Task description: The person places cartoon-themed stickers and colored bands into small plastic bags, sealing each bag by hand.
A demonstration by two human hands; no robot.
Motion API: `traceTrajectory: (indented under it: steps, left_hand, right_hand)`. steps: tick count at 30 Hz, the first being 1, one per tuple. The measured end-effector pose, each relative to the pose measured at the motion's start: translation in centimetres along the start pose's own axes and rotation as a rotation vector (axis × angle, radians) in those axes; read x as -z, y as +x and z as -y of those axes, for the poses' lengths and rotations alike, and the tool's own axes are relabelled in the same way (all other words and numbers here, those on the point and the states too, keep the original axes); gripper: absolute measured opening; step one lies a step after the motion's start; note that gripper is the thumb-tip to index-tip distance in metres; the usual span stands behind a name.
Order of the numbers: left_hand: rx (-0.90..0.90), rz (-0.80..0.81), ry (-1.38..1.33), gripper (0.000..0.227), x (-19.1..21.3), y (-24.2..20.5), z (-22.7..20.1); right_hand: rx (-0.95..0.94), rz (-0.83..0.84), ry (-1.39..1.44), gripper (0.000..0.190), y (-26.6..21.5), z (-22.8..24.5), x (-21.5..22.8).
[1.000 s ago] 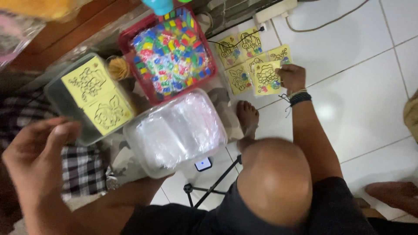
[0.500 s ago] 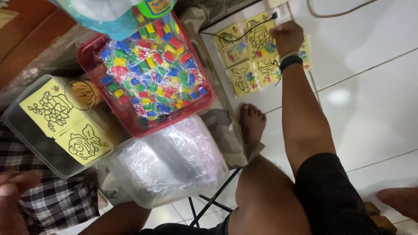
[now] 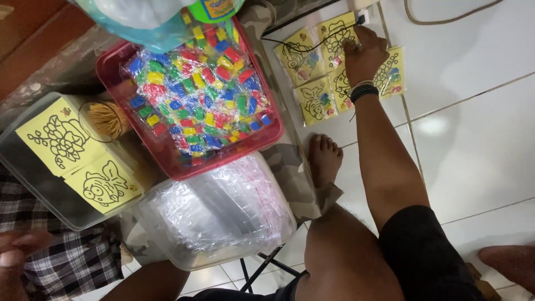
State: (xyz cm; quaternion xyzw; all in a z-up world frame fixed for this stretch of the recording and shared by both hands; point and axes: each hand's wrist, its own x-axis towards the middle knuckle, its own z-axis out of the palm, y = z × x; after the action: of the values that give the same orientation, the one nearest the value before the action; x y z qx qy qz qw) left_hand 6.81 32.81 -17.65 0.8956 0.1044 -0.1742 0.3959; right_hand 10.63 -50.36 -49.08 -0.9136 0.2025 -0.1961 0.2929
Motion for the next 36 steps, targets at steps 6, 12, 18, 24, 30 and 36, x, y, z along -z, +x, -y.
traceTrajectory:
  steps: [6,12,18,24,30,36]
  left_hand:
    - [-0.023,-0.005,0.087,0.045,-6.0,-10.6,-13.7]
    - [-0.072,-0.063,0.019,0.032,-8.6,-11.2,-17.1]
    - [-0.070,-0.102,0.059,0.030,-10.0,-11.1,-19.2]
    - [-0.065,-0.108,0.104,0.023,-11.4,-11.7,-22.4]
    - [-0.076,-0.128,0.062,0.021,-12.5,-12.0,-24.8]
    - [-0.063,-0.200,0.180,0.018,-14.2,-12.5,-29.9]
  right_hand:
    - [-0.017,-0.044,-0.243,0.045,-1.8,2.1,-0.2]
    - [0.042,0.024,-0.330,0.053,-3.1,3.7,0.1]
    - [0.085,0.063,-0.373,0.049,-3.5,6.1,1.0]
    - [0.413,0.266,-0.265,0.030,-6.2,9.8,1.5]
    - [0.370,0.266,-0.335,0.034,-6.6,10.3,1.1]
    - [0.332,0.322,-0.267,0.034,-6.6,10.4,2.0]
